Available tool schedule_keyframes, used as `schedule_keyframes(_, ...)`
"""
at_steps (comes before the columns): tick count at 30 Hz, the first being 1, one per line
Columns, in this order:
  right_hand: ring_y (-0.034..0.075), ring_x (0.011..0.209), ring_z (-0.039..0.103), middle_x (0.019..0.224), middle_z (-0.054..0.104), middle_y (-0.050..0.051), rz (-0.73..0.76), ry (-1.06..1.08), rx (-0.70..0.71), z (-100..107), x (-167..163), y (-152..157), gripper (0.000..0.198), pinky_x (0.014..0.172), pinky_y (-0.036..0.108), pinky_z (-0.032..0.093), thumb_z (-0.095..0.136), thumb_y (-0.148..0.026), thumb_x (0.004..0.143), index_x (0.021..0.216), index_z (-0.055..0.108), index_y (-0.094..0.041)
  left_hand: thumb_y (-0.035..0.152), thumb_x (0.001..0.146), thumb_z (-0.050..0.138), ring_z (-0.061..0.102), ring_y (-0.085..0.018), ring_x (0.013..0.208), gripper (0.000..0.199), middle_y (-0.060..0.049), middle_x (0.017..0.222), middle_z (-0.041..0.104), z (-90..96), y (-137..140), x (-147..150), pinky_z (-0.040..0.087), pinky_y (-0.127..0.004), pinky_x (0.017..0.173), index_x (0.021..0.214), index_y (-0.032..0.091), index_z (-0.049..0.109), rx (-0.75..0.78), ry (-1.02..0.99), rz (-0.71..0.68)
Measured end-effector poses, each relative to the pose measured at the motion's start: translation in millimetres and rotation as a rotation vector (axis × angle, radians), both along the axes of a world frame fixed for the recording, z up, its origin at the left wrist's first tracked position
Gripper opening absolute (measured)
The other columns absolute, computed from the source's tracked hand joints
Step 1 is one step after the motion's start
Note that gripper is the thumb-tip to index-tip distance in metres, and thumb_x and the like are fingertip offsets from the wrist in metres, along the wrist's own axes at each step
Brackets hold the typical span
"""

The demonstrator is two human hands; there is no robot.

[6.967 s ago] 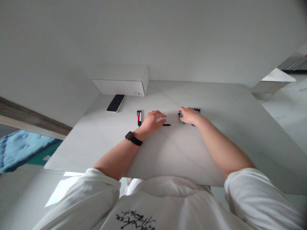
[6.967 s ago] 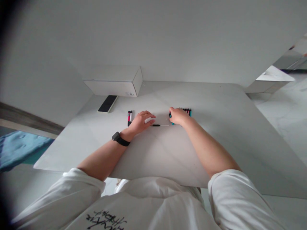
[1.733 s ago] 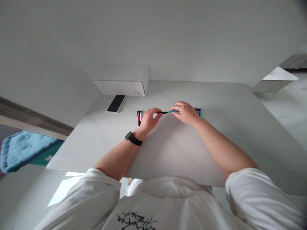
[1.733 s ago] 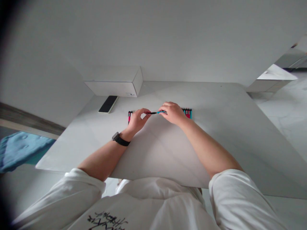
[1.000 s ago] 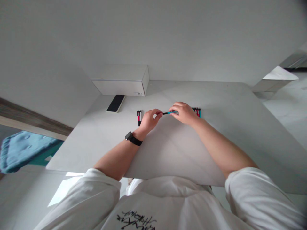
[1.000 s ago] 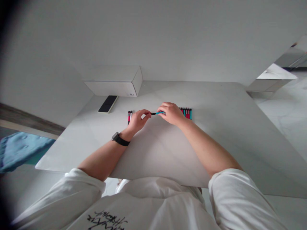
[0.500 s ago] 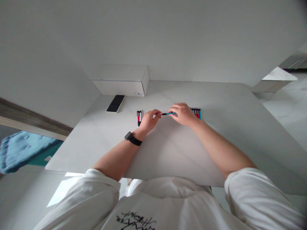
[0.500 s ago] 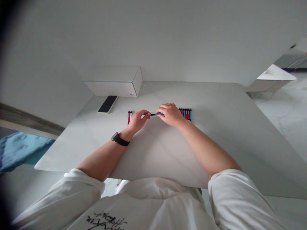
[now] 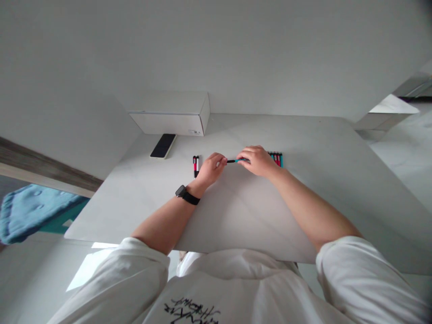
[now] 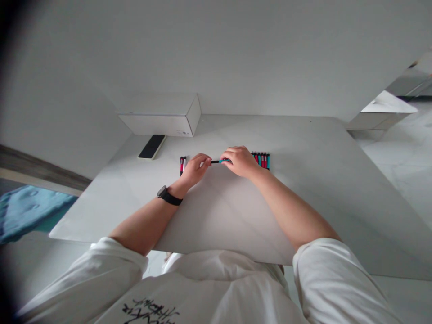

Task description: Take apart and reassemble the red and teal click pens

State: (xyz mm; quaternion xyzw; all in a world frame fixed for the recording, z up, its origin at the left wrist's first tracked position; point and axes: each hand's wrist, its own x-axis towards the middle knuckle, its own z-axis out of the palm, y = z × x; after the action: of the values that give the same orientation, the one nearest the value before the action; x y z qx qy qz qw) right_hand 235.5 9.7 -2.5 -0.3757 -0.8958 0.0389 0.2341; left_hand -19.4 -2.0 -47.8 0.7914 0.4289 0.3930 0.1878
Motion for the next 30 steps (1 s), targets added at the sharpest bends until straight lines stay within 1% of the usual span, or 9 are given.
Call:
schedule_keyframes(2, 0.025, 0.101, 0.068, 0.106, 0.078, 0.005, -0.007, 0.0, 0.0, -0.5, 0.7, 0.6, 0.013, 0.092, 0.038, 0.041, 0.068, -0.033, 0.1, 0.106, 0.077, -0.025, 0.037, 0.106, 0.058, 0.068, -0.02, 0.101, 0.017, -0.007, 0.107, 0.07, 0.3, -0.9, 0.8, 0.054, -0.037, 0.093, 0.106, 0.022, 0.067, 0.012, -0.026, -0.011)
schedule_keyframes(4, 0.025, 0.101, 0.068, 0.105, 0.078, 0.006, -0.016, 0.007, 0.0, -0.4, 1.2, 1.0, 0.013, 0.092, 0.039, 0.041, 0.067, -0.032, 0.1, 0.106, 0.077, -0.025, 0.037, 0.103, 0.064, 0.069, -0.02, 0.102, 0.019, -0.007, 0.112, 0.07, 0.7, -2.1, 1.3, 0.055, -0.036, 0.093, 0.115, 0.023, 0.065, 0.007, -0.039, 0.002)
schedule_keyframes(9, 0.024, 0.1, 0.067, 0.105, 0.078, 0.006, -0.004, 0.005, 0.008, 0.5, 0.4, -0.2, 0.013, 0.091, 0.038, 0.04, 0.067, -0.033, 0.101, 0.106, 0.076, -0.025, 0.039, 0.11, 0.047, 0.067, -0.02, 0.102, 0.029, -0.008, 0.105, 0.069, 0.1, -1.4, 0.0, 0.054, -0.037, 0.094, 0.1, 0.022, 0.067, -0.012, 0.014, -0.017)
schedule_keyframes(12, 0.024, 0.1, 0.067, 0.105, 0.078, 0.005, -0.006, 0.007, 0.01, -0.1, -0.2, -0.6, 0.012, 0.091, 0.038, 0.04, 0.068, -0.031, 0.1, 0.105, 0.076, -0.025, 0.029, 0.105, 0.058, 0.067, -0.02, 0.104, 0.012, -0.007, 0.11, 0.069, -0.4, -1.2, -0.6, 0.054, -0.037, 0.097, 0.108, 0.022, 0.066, 0.015, -0.005, -0.033)
schedule_keyframes(15, 0.024, 0.099, 0.067, 0.104, 0.078, 0.005, -0.015, 0.014, 0.008, -0.1, -0.1, -0.7, 0.011, 0.09, 0.038, 0.04, 0.068, -0.031, 0.1, 0.105, 0.076, -0.025, 0.029, 0.099, 0.068, 0.068, -0.02, 0.105, 0.022, -0.008, 0.119, 0.068, -0.1, -1.5, -0.6, 0.054, -0.037, 0.097, 0.12, 0.023, 0.063, 0.016, -0.033, 0.001)
schedule_keyframes(21, 0.024, 0.1, 0.066, 0.104, 0.077, 0.005, 0.001, 0.011, 0.004, 0.1, -1.1, -1.5, 0.011, 0.089, 0.038, 0.039, 0.068, -0.03, 0.099, 0.105, 0.076, -0.025, 0.032, 0.108, 0.051, 0.067, -0.02, 0.104, 0.022, -0.008, 0.106, 0.069, -1.6, 1.4, -1.3, 0.054, -0.037, 0.097, 0.1, 0.021, 0.068, -0.006, 0.017, -0.039)
schedule_keyframes(23, 0.024, 0.099, 0.066, 0.104, 0.077, 0.005, -0.005, 0.007, 0.005, -0.6, -1.3, -1.3, 0.011, 0.089, 0.038, 0.039, 0.068, -0.03, 0.099, 0.105, 0.076, -0.025, 0.029, 0.104, 0.059, 0.067, -0.021, 0.106, 0.011, -0.007, 0.108, 0.07, -2.3, 1.4, -1.3, 0.054, -0.037, 0.098, 0.105, 0.022, 0.068, 0.001, 0.018, -0.042)
schedule_keyframes(26, 0.024, 0.099, 0.066, 0.104, 0.077, 0.005, -0.017, 0.003, 0.015, -1.4, -1.3, -1.0, 0.01, 0.09, 0.038, 0.039, 0.068, -0.03, 0.1, 0.105, 0.075, -0.025, 0.03, 0.099, 0.068, 0.067, -0.021, 0.107, 0.02, -0.008, 0.115, 0.07, -2.3, 0.2, -0.7, 0.054, -0.038, 0.098, 0.118, 0.022, 0.065, 0.008, -0.001, -0.017)
schedule_keyframes(30, 0.024, 0.099, 0.066, 0.105, 0.077, 0.005, -0.012, 0.005, 0.026, -1.5, -1.9, -1.3, 0.011, 0.09, 0.038, 0.039, 0.068, -0.031, 0.1, 0.105, 0.075, -0.025, 0.04, 0.109, 0.051, 0.068, -0.022, 0.106, 0.026, -0.009, 0.11, 0.072, -1.7, 1.5, -0.5, 0.054, -0.039, 0.098, 0.109, 0.021, 0.069, -0.009, 0.012, -0.027)
